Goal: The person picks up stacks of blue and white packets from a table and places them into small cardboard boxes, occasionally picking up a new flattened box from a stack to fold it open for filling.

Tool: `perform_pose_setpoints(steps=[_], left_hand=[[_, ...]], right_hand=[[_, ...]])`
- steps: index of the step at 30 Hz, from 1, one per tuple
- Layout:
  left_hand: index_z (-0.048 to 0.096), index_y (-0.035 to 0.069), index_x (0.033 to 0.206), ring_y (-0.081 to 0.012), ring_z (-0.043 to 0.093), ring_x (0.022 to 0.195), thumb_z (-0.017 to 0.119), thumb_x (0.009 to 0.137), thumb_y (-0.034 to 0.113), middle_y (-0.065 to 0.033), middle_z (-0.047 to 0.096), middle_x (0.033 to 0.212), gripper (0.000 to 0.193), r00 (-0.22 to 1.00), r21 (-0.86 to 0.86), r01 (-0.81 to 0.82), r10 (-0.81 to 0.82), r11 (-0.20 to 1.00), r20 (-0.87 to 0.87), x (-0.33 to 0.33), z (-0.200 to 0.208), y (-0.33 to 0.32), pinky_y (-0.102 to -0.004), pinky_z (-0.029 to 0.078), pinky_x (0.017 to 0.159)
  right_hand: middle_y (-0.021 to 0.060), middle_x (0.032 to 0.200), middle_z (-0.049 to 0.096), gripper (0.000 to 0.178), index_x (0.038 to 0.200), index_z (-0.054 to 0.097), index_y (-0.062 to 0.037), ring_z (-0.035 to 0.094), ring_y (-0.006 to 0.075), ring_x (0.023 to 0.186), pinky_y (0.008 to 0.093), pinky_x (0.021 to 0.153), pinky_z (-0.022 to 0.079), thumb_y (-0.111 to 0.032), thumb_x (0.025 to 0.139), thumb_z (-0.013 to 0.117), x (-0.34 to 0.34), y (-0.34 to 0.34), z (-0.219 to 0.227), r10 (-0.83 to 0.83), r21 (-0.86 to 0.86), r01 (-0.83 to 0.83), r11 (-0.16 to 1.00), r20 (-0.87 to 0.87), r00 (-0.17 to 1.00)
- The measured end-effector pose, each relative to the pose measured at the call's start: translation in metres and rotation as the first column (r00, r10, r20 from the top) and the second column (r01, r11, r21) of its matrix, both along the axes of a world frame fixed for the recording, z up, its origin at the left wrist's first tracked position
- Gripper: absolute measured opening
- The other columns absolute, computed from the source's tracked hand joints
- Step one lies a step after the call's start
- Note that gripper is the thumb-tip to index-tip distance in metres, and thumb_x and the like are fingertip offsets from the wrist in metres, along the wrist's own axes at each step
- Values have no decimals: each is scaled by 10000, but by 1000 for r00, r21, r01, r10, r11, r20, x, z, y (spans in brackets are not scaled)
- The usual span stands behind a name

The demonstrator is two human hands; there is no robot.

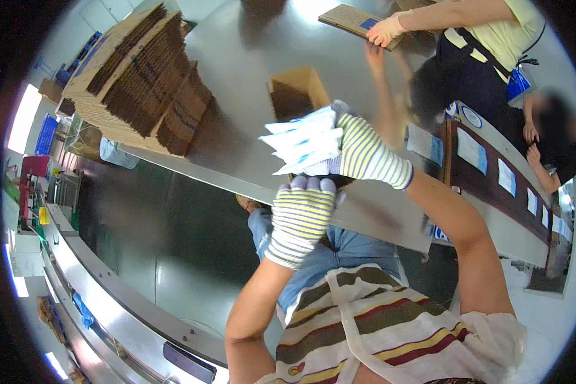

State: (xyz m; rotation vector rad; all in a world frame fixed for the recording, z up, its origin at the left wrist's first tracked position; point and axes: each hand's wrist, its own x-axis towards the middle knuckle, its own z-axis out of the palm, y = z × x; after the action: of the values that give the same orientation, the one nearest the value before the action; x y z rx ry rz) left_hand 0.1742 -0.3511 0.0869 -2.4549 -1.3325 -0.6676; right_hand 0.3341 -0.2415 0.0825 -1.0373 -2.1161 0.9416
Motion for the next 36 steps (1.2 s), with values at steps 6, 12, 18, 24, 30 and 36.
perform_pose_setpoints(steps=[6, 12, 18, 24, 30, 36], left_hand=[[587, 63, 950, -330, 548, 817, 653, 746, 175, -127, 565, 889, 241, 880, 81, 112, -137, 990, 454, -19, 71, 34, -398, 462, 693], [665, 62, 968, -362, 602, 943, 506, 803, 158, -216, 643, 960, 248, 945, -691, -66, -178, 720, -276, -3, 31, 151, -406, 478, 810], [681, 105, 1005, -374, 612, 923, 581, 784, 327, -169, 661, 978, 329, 825, -855, -179, -399, 487, -400, 9, -19, 163, -408, 491, 779], [619, 131, 1161, -311, 576, 1086, 592, 777, 490, -144, 617, 1158, 527, 844, -919, -221, -409, 326, -348, 10, 14, 137, -376, 457, 897], [631, -3, 903, -359, 628, 847, 546, 830, 251, -217, 646, 878, 277, 939, -715, 23, -260, 698, -224, 15, 38, 81, -411, 503, 749], [598, -10, 965, -357, 614, 870, 532, 858, 301, -209, 633, 896, 336, 964, -601, 53, -198, 797, -177, 4, 31, 68, -434, 491, 770]], right_hand=[[119, 1142, 610, 779, 1199, 550, -51, 495, 259, 1175, 515, 1078, 227, -525, 607, 731, 7, -15, 26, 7, 199, -147, 969, 572, 820], [175, 1189, 565, 768, 1146, 565, -44, 504, 341, 1152, 491, 1054, 295, -509, 573, 776, 9, -34, 42, -33, 282, -134, 950, 516, 856], [119, 1145, 581, 486, 1001, 625, -71, 457, 288, 1211, 468, 1076, 278, -467, 724, 676, 12, -80, 38, 41, 447, -327, 833, 539, 841], [96, 1169, 589, 285, 874, 665, -85, 420, 259, 1243, 491, 1067, 286, -338, 747, 633, 11, -83, 11, -133, 549, -317, 774, 630, 765], [131, 1205, 527, 415, 1002, 623, -58, 412, 295, 1229, 494, 1055, 309, -313, 683, 694, 21, -84, 1, -235, 617, -70, 784, 399, 886], [155, 1170, 510, 573, 1057, 544, -64, 507, 350, 1073, 471, 912, 422, -408, 646, 748, 42, -95, 4, -249, 578, 162, 800, 74, 966]])
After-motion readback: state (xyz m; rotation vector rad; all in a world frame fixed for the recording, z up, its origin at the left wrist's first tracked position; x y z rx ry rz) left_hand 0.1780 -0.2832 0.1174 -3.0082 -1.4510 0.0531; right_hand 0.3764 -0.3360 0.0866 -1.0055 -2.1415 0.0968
